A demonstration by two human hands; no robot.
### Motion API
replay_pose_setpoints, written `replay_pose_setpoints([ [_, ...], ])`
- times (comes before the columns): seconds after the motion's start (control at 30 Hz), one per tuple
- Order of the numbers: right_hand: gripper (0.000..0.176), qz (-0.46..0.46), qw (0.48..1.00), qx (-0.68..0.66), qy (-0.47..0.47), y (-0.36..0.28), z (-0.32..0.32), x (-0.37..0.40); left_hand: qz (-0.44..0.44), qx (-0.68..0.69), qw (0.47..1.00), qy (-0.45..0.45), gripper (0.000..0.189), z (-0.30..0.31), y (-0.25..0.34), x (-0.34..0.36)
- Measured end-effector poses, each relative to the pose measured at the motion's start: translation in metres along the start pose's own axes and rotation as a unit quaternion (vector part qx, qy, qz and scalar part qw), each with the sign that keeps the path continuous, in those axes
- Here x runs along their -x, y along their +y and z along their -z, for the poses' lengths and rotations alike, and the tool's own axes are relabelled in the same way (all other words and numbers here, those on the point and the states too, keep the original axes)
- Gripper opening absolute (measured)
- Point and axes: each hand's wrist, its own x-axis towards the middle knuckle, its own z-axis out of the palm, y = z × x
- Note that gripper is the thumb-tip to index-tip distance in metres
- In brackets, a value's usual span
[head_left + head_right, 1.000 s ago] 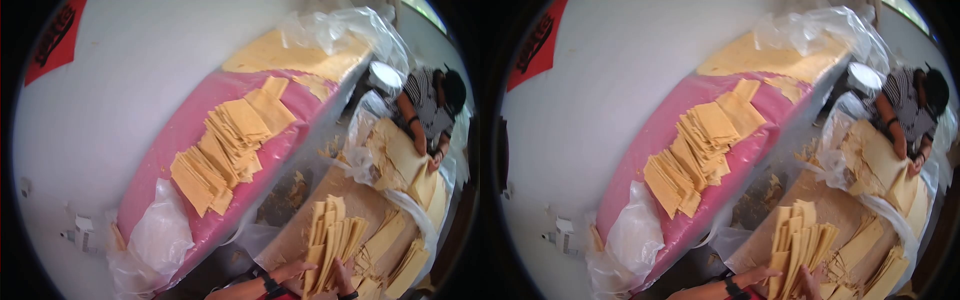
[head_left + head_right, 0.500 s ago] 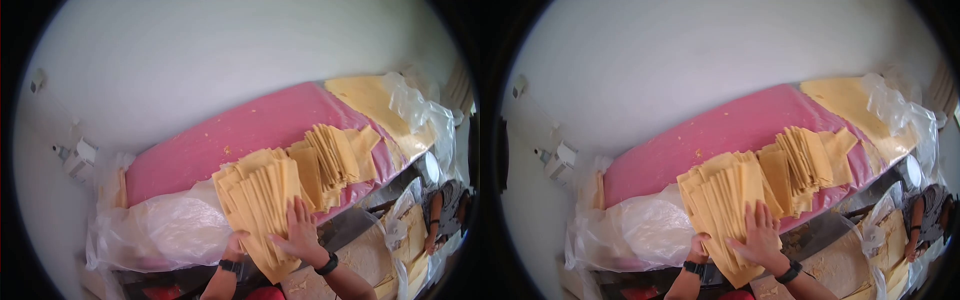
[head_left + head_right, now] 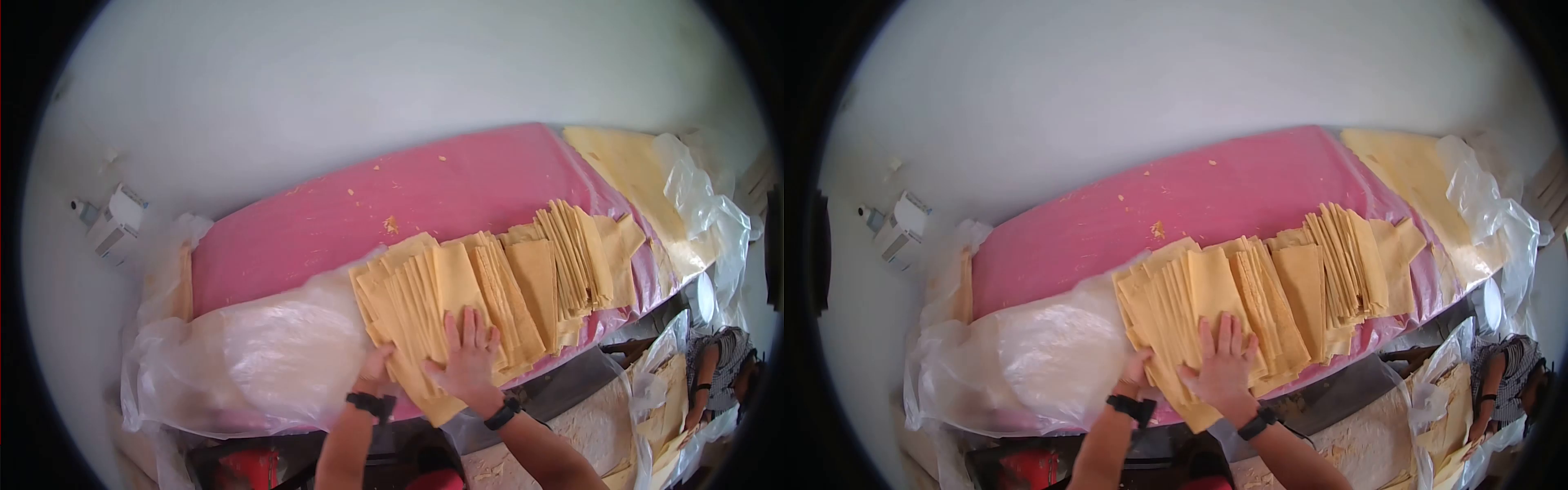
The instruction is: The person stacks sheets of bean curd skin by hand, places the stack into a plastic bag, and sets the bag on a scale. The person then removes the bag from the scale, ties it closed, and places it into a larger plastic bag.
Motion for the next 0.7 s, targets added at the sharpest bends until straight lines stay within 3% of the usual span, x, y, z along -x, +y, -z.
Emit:
replay_pose_setpoints([
  [0.03, 0.097, -0.006, 1.0, -0.005, 0.005, -0.003, -0.005, -0.002, 0.011, -0.023, 1.0, 0.004, 0.049, 0.01, 0.01, -0.014],
  [0.1, 0.098, -0.029, 0.999, -0.016, 0.004, -0.014, -0.015, -0.004, 0.073, -0.044, 0.994, 0.07, 0.046, -0.025, 0.059, -0.016],
  [0.17, 0.098, -0.047, 0.998, -0.034, 0.007, -0.022, -0.02, -0.015, 0.044, -0.102, 0.992, 0.055, 0.043, 0.007, 0.073, -0.06],
  [0.27, 0.096, -0.058, 0.996, -0.067, -0.016, -0.018, -0.016, -0.021, 0.053, -0.163, 0.983, 0.068, 0.044, -0.011, 0.095, -0.067],
  [0.37, 0.094, -0.044, 0.994, -0.091, -0.035, -0.008, -0.007, -0.017, 0.04, -0.141, 0.983, 0.112, 0.045, -0.03, 0.089, -0.035],
  [0.5, 0.091, -0.007, 0.99, -0.129, -0.05, -0.007, -0.004, -0.005, -0.107, -0.167, 0.973, 0.12, 0.044, -0.031, 0.064, 0.04],
  [0.53, 0.09, 0.008, 0.986, -0.152, -0.063, -0.01, -0.004, -0.001, -0.102, -0.173, 0.972, 0.118, 0.044, -0.032, 0.069, 0.059],
  [0.57, 0.09, 0.0, 0.986, -0.155, -0.062, -0.014, -0.008, 0.002, -0.244, -0.464, 0.85, 0.055, 0.044, -0.03, 0.078, 0.076],
  [0.63, 0.089, 0.02, 0.971, -0.222, -0.08, -0.021, -0.024, 0.005, -0.352, -0.698, 0.623, -0.034, 0.043, -0.035, 0.081, 0.081],
  [0.67, 0.088, 0.018, 0.968, -0.241, -0.063, -0.025, -0.036, 0.007, -0.256, -0.45, 0.855, -0.003, 0.042, -0.037, 0.081, 0.083],
  [0.7, 0.088, 0.005, 0.967, -0.246, -0.061, -0.028, -0.04, 0.005, -0.123, -0.15, 0.98, 0.036, 0.04, -0.04, 0.082, 0.084],
])
